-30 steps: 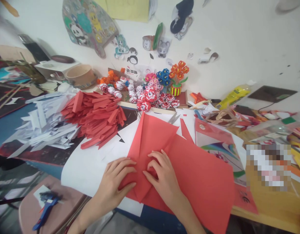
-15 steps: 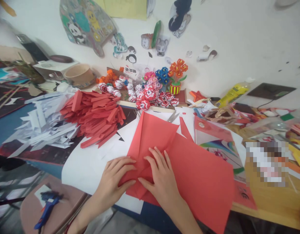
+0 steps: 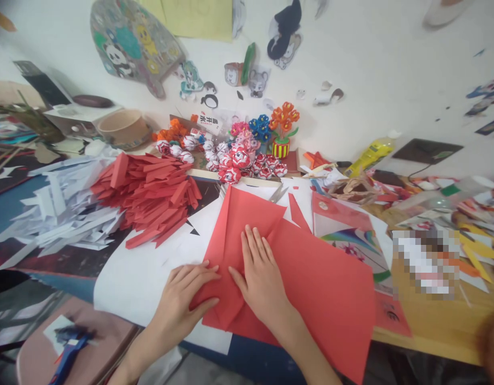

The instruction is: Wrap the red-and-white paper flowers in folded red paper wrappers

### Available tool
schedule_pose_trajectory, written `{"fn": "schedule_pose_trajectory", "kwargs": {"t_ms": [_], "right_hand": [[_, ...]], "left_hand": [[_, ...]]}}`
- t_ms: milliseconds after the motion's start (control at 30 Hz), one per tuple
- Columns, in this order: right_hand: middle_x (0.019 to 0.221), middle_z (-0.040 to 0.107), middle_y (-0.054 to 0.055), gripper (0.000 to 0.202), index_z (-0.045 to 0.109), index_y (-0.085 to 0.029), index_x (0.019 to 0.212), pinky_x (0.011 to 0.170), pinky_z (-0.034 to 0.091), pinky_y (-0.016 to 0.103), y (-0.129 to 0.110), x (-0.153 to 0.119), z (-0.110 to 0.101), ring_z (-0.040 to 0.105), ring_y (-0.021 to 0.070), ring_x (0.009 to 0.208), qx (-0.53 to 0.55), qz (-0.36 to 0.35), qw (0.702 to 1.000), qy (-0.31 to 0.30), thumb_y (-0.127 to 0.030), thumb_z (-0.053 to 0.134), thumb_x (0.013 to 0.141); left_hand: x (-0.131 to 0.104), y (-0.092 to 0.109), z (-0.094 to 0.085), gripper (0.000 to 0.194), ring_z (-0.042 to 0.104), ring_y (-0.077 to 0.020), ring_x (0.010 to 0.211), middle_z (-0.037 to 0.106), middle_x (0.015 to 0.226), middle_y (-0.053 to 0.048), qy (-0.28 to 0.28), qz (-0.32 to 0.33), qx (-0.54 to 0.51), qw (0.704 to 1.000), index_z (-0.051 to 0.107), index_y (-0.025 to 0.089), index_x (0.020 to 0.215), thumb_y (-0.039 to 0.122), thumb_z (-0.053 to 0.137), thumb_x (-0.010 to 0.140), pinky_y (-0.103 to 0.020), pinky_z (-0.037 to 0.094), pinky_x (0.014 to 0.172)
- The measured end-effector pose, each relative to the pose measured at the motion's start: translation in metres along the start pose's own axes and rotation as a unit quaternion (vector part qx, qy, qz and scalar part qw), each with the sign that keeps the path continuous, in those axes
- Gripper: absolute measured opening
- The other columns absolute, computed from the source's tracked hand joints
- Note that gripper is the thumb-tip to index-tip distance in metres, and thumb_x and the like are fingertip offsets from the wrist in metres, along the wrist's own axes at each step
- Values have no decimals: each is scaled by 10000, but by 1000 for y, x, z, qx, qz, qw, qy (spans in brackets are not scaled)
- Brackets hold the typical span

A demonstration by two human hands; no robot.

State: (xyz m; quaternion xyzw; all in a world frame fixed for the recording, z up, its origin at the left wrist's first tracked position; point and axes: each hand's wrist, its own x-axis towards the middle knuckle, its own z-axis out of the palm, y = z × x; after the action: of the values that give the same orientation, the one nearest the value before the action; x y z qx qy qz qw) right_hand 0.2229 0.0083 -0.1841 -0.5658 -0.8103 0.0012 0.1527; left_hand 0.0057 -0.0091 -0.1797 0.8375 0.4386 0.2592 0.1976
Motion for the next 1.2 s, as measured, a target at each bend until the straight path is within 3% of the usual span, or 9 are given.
{"fn": "schedule_pose_trajectory", "kwargs": {"t_ms": [133, 267, 367, 433, 500, 667, 967, 1200], "right_hand": [[1640, 190, 81, 679, 75, -184, 1587, 1197, 303, 506, 6, 3, -9, 139, 251, 1520, 10, 1, 1000, 6, -367, 390, 1014], [1637, 184, 119, 662, 140, -181, 1582, 1181, 307, 554, 3, -15, -18, 181, 298, 1508, -2, 95, 988, 119, -303, 440, 1004], [1565, 377, 114, 661, 227, -184, 1565, 1163, 364, 496, -8, -41, -20, 339, 274, 1454, -8, 36, 985, 168, -190, 511, 968], [1474, 512, 105, 640, 298, -143, 1539, 1139, 409, 421, -16, -57, -17, 419, 247, 1410, -14, -53, 986, 160, -130, 532, 943], [1444, 544, 105, 576, 365, -99, 1504, 1122, 426, 395, -21, -66, -12, 435, 247, 1398, -30, -93, 986, 135, -147, 521, 952], [1507, 465, 80, 504, 422, -83, 1468, 1074, 474, 381, -20, -66, 1, 419, 250, 1409, -68, -97, 990, 70, -249, 452, 993], [1546, 396, 84, 601, 298, -85, 1531, 1077, 495, 382, -17, -65, -1, 413, 250, 1414, -73, -101, 992, 29, -250, 466, 978], [1586, 317, 57, 631, 138, -177, 1578, 1151, 429, 416, 13, -44, -11, 328, 220, 1459, -18, -68, 997, -30, -184, 376, 994]], "left_hand": [[0, 0, 0, 306, 561, -265, 1212, 686, 1218, -34, 2, 0, 0, 1000, 600, 254, 1169, 255, 677, 873, -408, 406, 951], [0, -1, 0, 343, 541, -257, 1226, 668, 1249, -19, -4, -2, -10, 1000, 576, 264, 1191, 223, 676, 865, -405, 387, 965], [-1, -2, 1, 366, 529, -258, 1227, 660, 1259, -18, 1, 0, -17, 1000, 562, 268, 1203, 218, 680, 860, -407, 373, 979], [-1, -2, 1, 368, 526, -261, 1220, 658, 1257, -21, 4, 1, -16, 1000, 561, 267, 1203, 221, 682, 859, -406, 369, 982], [-1, -2, 1, 367, 524, -262, 1213, 659, 1253, -21, 7, 1, -12, 1000, 561, 266, 1203, 219, 680, 858, -403, 365, 981], [0, 2, 0, 395, 509, -259, 1214, 642, 1273, -15, 0, -4, -6, 1000, 551, 269, 1219, 197, 674, 850, -401, 351, 986], [0, 3, 2, 359, 529, -259, 1184, 643, 1261, -26, 0, -11, 27, 1000, 575, 273, 1225, 237, 660, 878, -384, 377, 932], [0, 1, 2, 343, 522, -259, 1193, 637, 1271, -28, -8, -5, 38, 999, 574, 274, 1226, 247, 649, 892, -382, 375, 928]]}}
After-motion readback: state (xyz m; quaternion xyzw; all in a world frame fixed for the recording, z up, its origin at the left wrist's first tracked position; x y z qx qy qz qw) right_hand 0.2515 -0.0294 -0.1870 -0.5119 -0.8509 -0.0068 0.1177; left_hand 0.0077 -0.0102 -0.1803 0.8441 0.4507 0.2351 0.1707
